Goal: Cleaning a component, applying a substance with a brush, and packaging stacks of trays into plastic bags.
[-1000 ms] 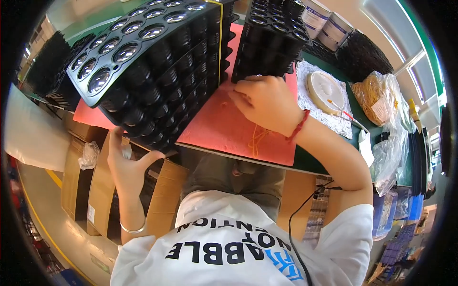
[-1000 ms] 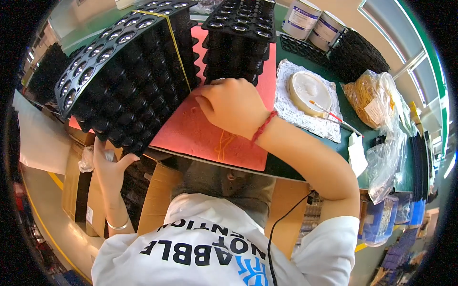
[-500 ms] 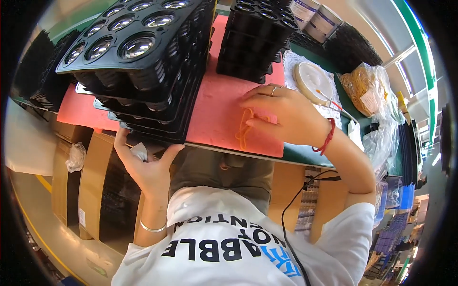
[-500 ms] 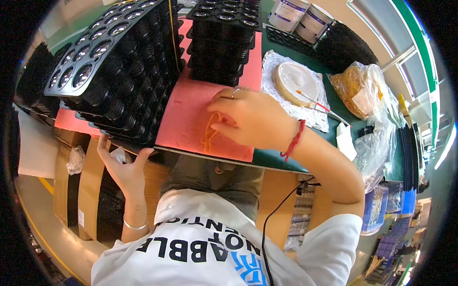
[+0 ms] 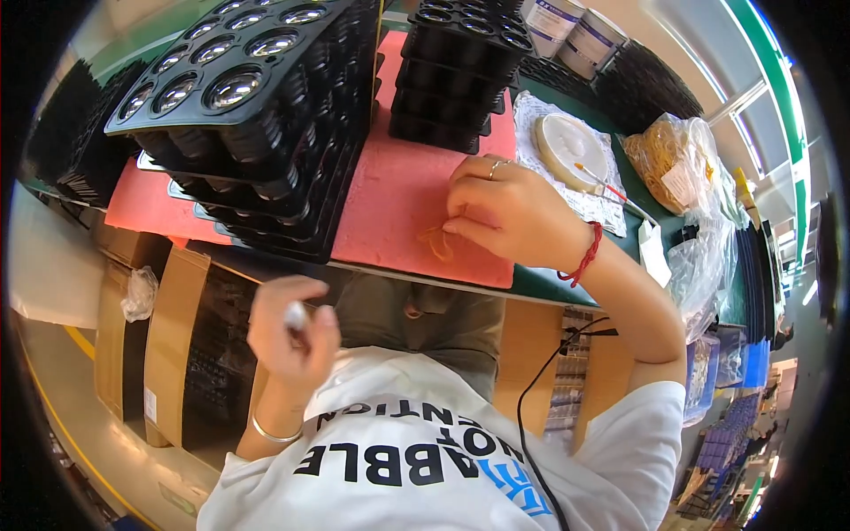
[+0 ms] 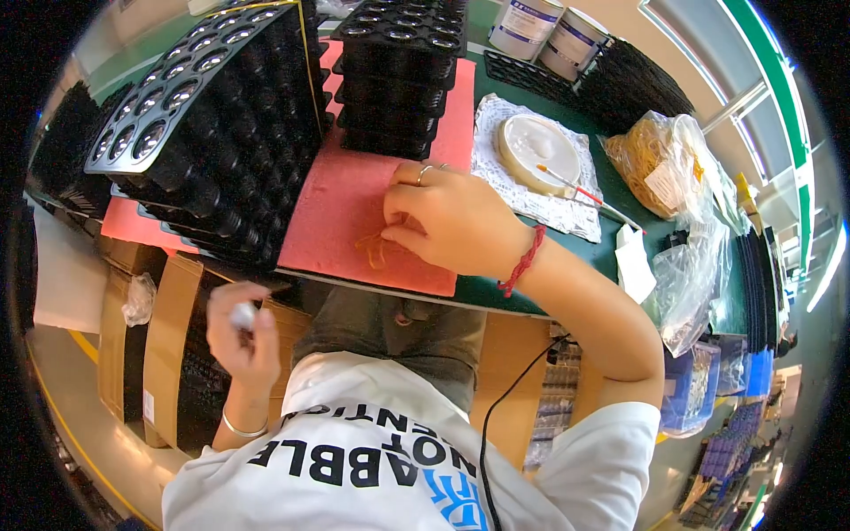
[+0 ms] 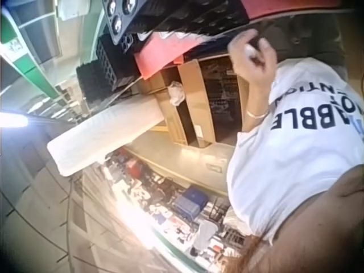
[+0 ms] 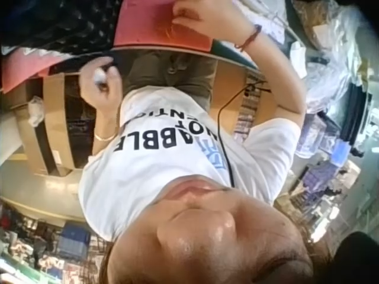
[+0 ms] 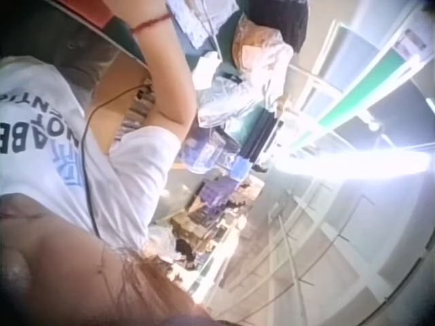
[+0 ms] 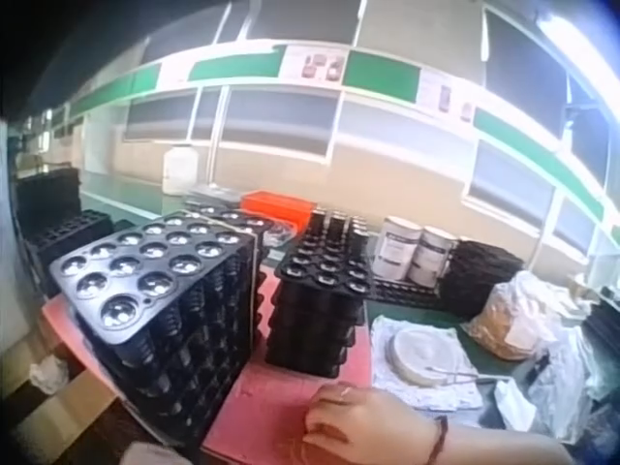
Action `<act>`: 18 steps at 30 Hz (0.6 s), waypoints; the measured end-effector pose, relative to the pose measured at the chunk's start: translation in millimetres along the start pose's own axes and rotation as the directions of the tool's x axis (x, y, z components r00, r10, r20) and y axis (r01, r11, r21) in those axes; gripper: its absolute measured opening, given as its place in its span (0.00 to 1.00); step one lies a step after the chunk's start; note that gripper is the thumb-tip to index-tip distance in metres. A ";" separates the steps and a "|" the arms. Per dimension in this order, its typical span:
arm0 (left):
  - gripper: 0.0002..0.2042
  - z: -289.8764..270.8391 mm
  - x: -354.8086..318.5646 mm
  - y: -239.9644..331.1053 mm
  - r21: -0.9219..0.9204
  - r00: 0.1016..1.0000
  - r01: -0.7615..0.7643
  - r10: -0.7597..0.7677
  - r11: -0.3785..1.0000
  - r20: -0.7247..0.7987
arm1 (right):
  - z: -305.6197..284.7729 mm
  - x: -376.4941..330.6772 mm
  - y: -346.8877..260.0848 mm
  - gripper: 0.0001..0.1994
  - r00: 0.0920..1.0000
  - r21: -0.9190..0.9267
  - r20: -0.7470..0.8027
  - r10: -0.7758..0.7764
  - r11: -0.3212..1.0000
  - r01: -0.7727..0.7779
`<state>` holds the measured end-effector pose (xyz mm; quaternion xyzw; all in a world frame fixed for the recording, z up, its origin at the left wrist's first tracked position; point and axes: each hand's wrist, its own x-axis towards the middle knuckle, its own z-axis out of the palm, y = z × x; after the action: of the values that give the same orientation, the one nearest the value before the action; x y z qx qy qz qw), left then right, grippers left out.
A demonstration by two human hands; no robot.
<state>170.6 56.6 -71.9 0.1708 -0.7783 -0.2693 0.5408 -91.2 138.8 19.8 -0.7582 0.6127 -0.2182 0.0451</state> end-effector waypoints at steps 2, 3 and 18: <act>0.09 13.5 -1.4 8.1 -0.078 0.995 0.015 -0.007 0.997 0.103 | 1.6 -0.4 -1.6 0.06 1.000 -0.009 0.008 0.004 1.000 -0.004; 0.09 18.8 -0.7 13.1 -0.124 0.989 0.044 -0.026 0.991 0.144 | 2.2 -0.5 -1.7 0.06 1.000 -0.010 0.006 0.006 1.000 -0.006; 0.06 32.7 11.8 29.5 -0.188 0.842 0.368 -0.241 0.911 0.482 | 2.9 -13.9 -12.1 0.04 0.994 -0.052 -0.035 0.105 0.993 -0.106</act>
<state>136.6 81.3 -54.0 0.1504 -0.7995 -0.4892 0.3145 -81.3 154.4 17.4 -0.7221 0.6583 -0.2109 0.0263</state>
